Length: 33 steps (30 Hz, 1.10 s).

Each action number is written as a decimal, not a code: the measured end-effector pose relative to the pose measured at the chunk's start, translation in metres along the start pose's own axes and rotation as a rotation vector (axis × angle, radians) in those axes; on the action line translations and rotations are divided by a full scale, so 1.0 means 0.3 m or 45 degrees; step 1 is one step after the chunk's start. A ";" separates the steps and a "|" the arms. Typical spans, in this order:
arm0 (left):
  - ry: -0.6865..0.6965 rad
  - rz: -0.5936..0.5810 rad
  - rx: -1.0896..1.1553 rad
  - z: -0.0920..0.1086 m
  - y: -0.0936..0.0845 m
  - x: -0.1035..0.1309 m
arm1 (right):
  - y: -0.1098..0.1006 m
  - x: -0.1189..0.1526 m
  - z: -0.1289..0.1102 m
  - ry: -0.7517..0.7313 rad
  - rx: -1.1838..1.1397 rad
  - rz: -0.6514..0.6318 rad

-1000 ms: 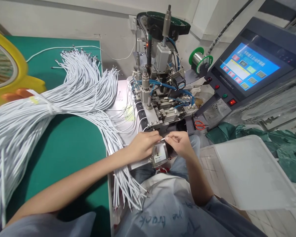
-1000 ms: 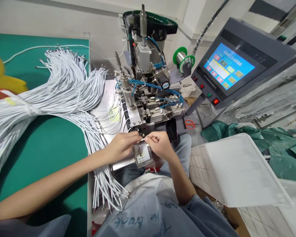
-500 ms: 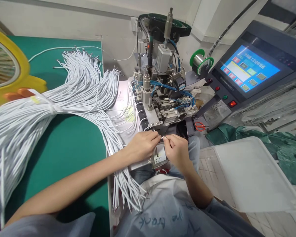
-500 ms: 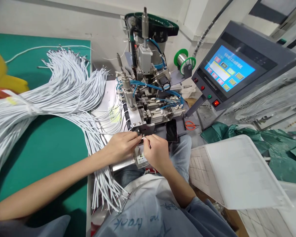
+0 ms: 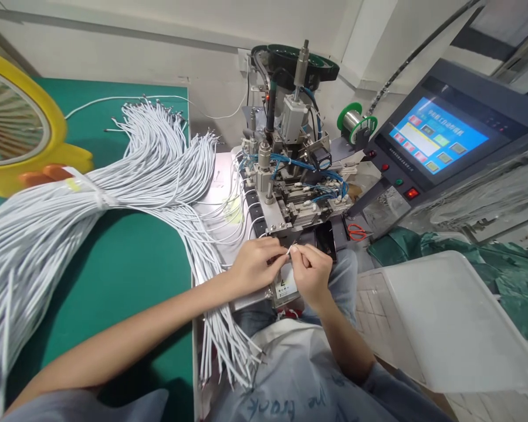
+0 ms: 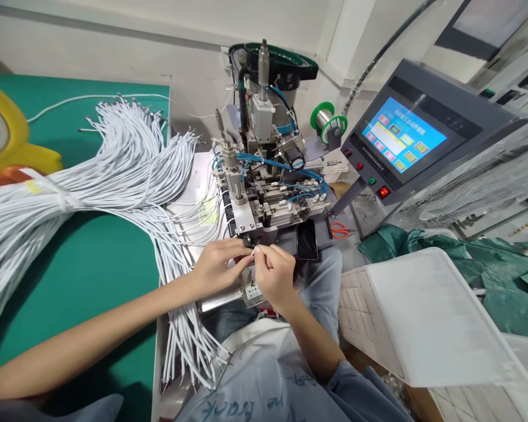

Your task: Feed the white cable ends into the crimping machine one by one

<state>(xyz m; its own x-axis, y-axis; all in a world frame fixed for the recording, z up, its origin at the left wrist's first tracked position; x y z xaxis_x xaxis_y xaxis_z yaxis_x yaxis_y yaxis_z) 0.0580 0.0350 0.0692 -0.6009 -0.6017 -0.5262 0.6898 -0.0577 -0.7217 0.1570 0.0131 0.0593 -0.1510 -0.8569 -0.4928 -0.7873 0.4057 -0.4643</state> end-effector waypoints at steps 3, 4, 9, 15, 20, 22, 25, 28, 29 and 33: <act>0.173 0.013 -0.349 0.038 -0.001 0.002 | 0.011 -0.002 -0.017 -0.059 0.191 -0.038; 0.254 0.014 -0.459 0.053 0.002 0.004 | 0.016 -0.008 -0.016 -0.068 0.222 -0.076; 0.432 0.019 -0.626 0.076 0.008 0.012 | 0.028 -0.049 0.042 0.072 -0.003 -0.303; -0.008 -0.047 0.027 -0.016 -0.002 -0.007 | 0.011 -0.053 0.054 0.051 -0.246 -0.203; -0.266 -0.062 0.453 -0.059 0.011 -0.005 | 0.028 -0.016 0.079 0.132 -0.368 -0.044; -0.288 -0.071 0.498 -0.063 0.016 -0.003 | 0.032 -0.008 0.091 0.173 -0.401 -0.015; -0.212 -0.146 0.399 -0.054 0.022 -0.007 | 0.026 -0.025 0.094 0.132 -0.388 -0.077; -0.091 -0.382 0.144 -0.043 0.062 -0.003 | 0.054 -0.047 0.104 0.078 -0.343 -0.382; -0.066 -0.465 0.074 -0.043 0.080 0.002 | 0.069 -0.047 0.117 0.091 -0.339 -0.491; -0.091 -0.590 -0.085 -0.061 0.126 0.018 | 0.106 -0.028 0.206 0.258 -0.429 -0.592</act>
<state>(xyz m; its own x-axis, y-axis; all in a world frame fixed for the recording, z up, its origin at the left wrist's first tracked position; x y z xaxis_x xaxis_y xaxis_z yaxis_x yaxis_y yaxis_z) 0.0734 0.0443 0.0310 -0.8085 -0.5778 -0.1113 0.3263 -0.2829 -0.9019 0.1703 0.0530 0.0031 0.1690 -0.9771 -0.1292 -0.9390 -0.1198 -0.3225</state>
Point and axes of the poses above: each hand's wrist, its own x-axis away from the middle knuckle, its own y-axis out of the palm, z = x × y, the point moved 9 cm from there along -x, towards the middle knuckle
